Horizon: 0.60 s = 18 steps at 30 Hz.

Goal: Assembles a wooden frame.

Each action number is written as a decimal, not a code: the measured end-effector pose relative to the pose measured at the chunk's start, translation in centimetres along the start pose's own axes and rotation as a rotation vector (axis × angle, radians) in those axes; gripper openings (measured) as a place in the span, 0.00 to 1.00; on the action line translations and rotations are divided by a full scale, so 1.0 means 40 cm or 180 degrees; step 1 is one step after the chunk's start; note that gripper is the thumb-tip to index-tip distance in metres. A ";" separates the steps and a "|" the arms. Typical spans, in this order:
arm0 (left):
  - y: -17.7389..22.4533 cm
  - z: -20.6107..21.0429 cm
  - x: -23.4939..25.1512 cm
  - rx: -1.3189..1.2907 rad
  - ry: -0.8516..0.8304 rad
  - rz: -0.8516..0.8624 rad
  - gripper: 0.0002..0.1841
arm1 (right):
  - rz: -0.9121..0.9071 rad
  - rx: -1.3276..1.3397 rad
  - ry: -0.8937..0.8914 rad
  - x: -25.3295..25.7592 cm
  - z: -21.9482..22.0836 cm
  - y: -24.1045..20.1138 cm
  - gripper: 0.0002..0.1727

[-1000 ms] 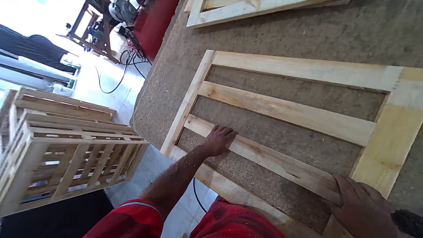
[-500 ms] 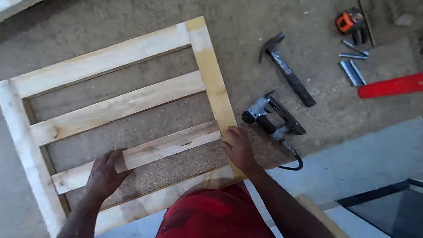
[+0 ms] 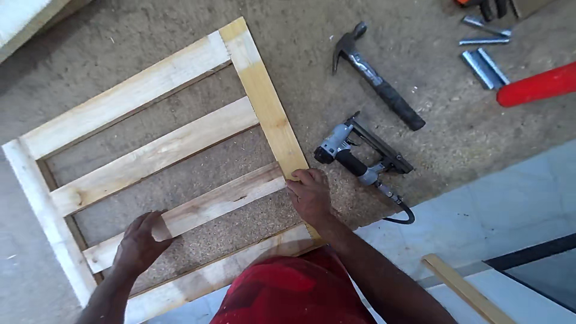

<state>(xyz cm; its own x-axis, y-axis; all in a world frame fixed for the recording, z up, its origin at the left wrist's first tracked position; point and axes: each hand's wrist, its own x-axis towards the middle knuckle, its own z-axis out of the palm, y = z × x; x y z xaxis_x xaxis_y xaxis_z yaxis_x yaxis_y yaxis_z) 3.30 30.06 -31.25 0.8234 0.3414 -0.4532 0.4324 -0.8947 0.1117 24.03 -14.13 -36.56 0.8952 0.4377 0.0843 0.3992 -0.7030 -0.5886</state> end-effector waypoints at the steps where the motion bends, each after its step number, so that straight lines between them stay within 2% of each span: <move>1: 0.004 -0.003 0.001 -0.0010 -0.0033 -0.0031 0.51 | -0.0001 0.0010 -0.0016 -0.001 0.001 0.002 0.10; 4: 0.039 -0.031 0.007 -0.0133 -0.0249 -0.0230 0.54 | -0.0010 0.0069 -0.0012 0.001 -0.001 0.006 0.09; 6: 0.098 -0.053 0.014 -0.0291 -0.0211 -0.0245 0.54 | -0.0040 0.0109 -0.0039 -0.002 -0.010 0.004 0.09; 9: 0.241 -0.060 0.044 -0.0519 0.0163 -0.0037 0.43 | -0.0123 0.0159 -0.0148 -0.009 -0.022 -0.002 0.08; 11: 0.334 -0.040 0.088 -0.0581 0.0435 0.0145 0.40 | -0.0137 0.0162 -0.0443 0.014 -0.051 -0.007 0.10; 12: 0.368 -0.026 0.115 -0.0607 0.0537 0.0218 0.40 | -0.0130 0.0201 -0.0588 0.039 -0.078 -0.004 0.10; 14: 0.409 0.001 0.166 -0.0576 0.0639 0.0287 0.41 | -0.0091 0.0239 -0.0455 0.119 -0.161 0.019 0.11; 16: 0.420 0.020 0.203 -0.0371 0.0736 0.0306 0.45 | 0.0168 -0.0075 -0.0069 0.239 -0.257 0.068 0.15; 18: 0.413 0.039 0.222 -0.0254 0.0907 0.0342 0.47 | 0.0740 -0.0457 0.0038 0.375 -0.324 0.147 0.25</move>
<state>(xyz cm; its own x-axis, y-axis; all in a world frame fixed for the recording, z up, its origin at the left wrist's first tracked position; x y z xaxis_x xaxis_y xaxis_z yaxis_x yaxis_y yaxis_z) 17.18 17.87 -34.80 0.9309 0.3232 -0.1704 0.3556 -0.9084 0.2198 42.38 -18.99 -28.34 0.9680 0.2493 -0.0296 0.2060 -0.8564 -0.4734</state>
